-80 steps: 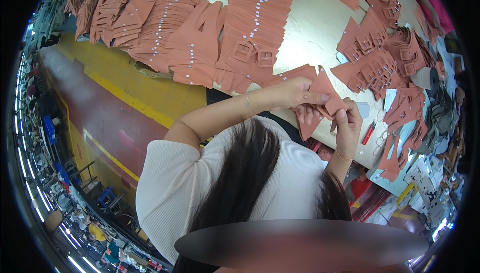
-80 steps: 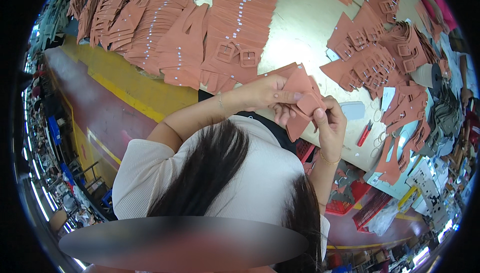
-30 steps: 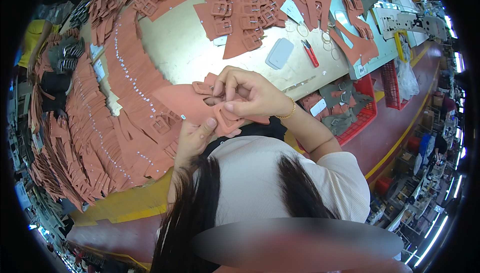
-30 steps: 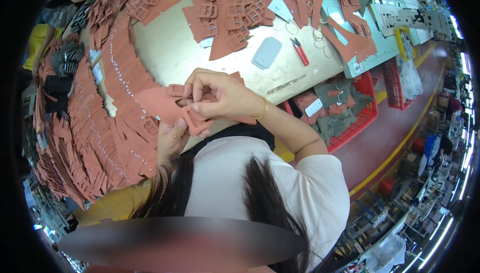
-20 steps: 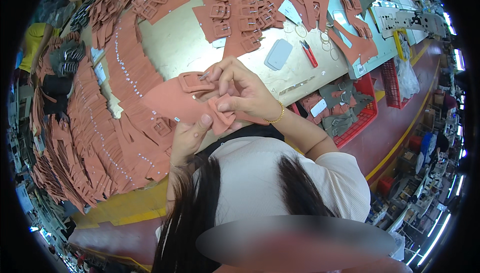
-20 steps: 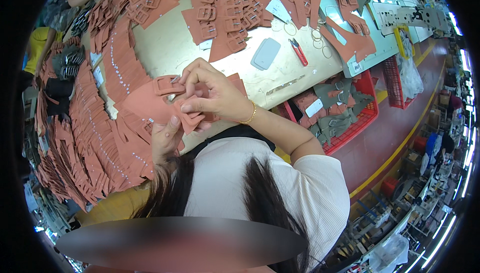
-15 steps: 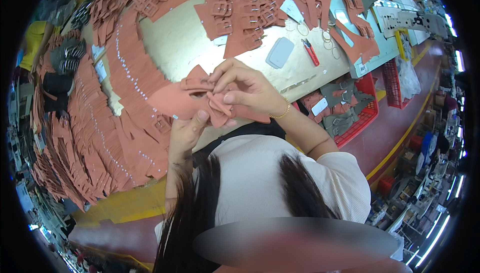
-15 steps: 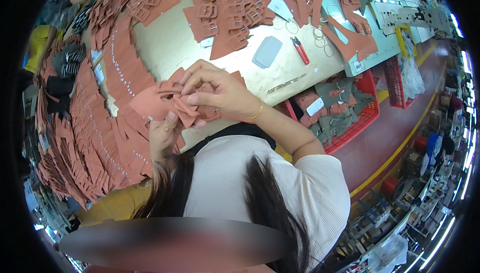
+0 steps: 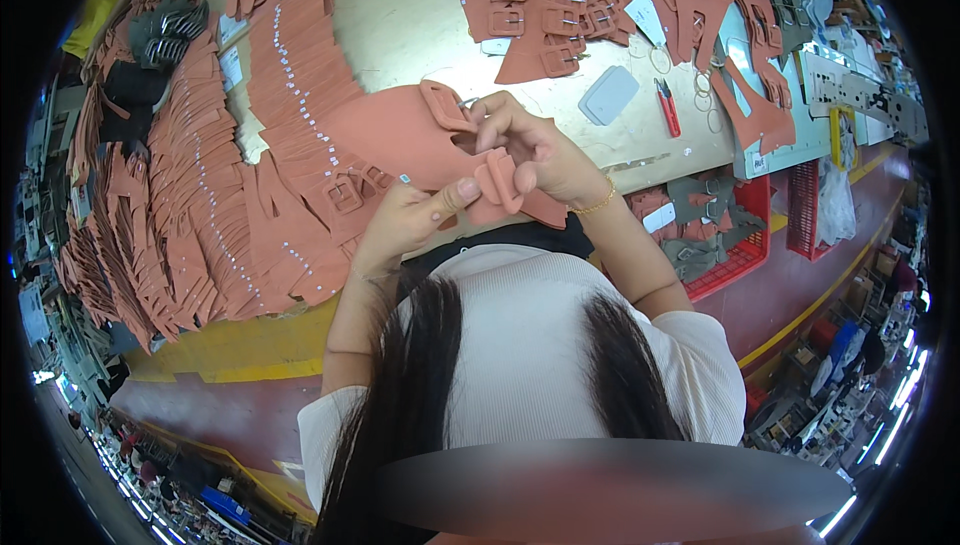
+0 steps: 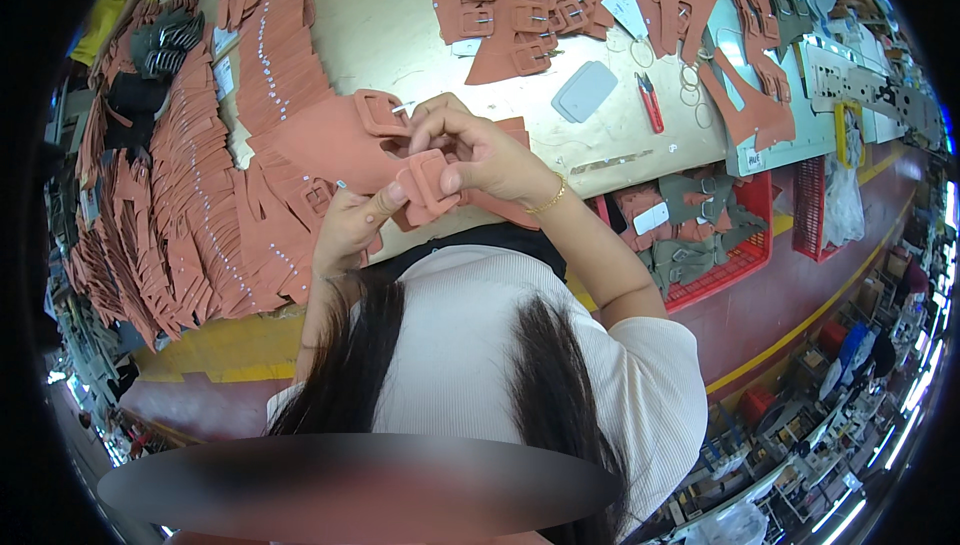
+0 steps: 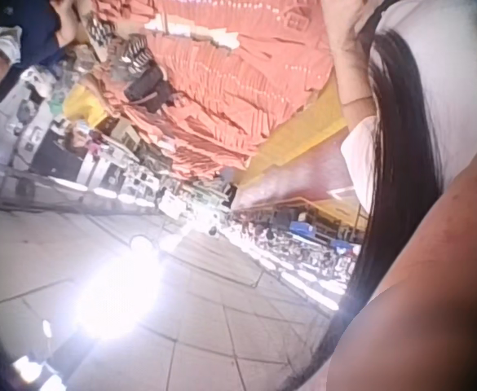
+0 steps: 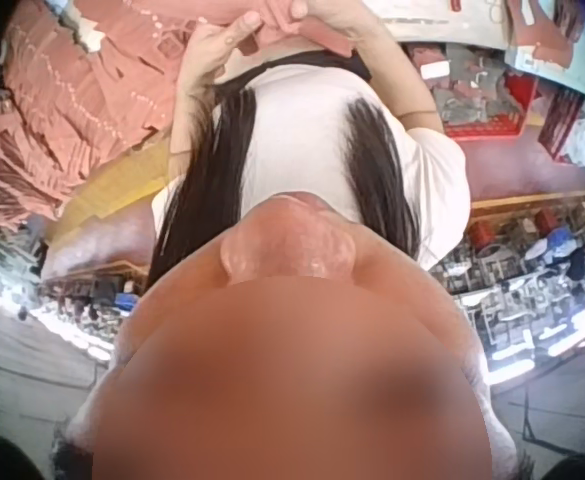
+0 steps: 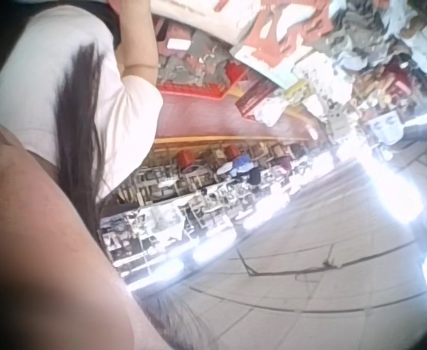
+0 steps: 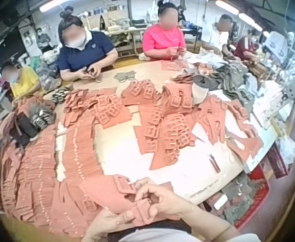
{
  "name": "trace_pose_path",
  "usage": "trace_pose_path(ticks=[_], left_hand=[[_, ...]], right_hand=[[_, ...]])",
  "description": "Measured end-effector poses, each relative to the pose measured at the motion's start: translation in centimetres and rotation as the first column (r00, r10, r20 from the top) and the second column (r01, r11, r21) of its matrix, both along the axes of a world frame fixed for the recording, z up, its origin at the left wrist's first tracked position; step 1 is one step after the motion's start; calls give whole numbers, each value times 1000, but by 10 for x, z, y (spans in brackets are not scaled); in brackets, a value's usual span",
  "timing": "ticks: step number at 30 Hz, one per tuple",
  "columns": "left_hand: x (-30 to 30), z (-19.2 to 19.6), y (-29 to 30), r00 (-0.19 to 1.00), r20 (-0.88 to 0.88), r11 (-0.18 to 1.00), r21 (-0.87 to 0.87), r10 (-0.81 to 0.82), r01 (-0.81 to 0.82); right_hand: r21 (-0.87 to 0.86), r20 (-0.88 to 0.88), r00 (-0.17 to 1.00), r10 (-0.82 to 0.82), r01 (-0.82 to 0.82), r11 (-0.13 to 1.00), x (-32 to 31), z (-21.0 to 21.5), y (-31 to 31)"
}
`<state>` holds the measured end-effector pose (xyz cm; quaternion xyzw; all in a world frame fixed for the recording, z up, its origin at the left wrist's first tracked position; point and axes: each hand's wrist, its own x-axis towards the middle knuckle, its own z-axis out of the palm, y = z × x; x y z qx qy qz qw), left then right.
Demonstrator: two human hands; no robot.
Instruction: The person repeatedly picks up reddish-brown leather pieces with metal buckles, uses a red utility knife to trim edges and remove small tabs, then places the pieces into a red basket. The person also stacks and organizes the leather pieces on the table.
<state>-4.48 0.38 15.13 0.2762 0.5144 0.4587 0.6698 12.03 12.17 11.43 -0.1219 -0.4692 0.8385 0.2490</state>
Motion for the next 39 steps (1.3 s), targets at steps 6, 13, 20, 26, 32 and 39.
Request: trace_pose_path(ticks=[6, 13, 20, 26, 32, 39], left_hand=[[-13, -9, 2, 942, -331, 975, 220, 51, 24], [-60, 10, 9, 723, -666, 921, 374, 185, 109], [-52, -44, 41, 225, -938, 790, -75, -263, 608], [-37, -88, 35, 385, -743, 707, -166, -548, 688], [-39, -98, 30, 542, -401, 666, -313, -739, 677], [-34, -103, 25, 729, -161, 745, -76, -665, 663]], right_hand=[[529, 276, 943, -183, 10, 849, 14, 16, 7], [929, 276, 909, -311, -170, 328, 15, 22, -4], [926, 356, 898, -257, -302, 226, 13, -3, -31], [862, 488, 845, -220, -427, 272, 34, -31, -40], [816, 537, 761, -365, -358, 453, 44, -32, -15], [894, 442, 850, -287, -391, 218, 15, -49, 4]])
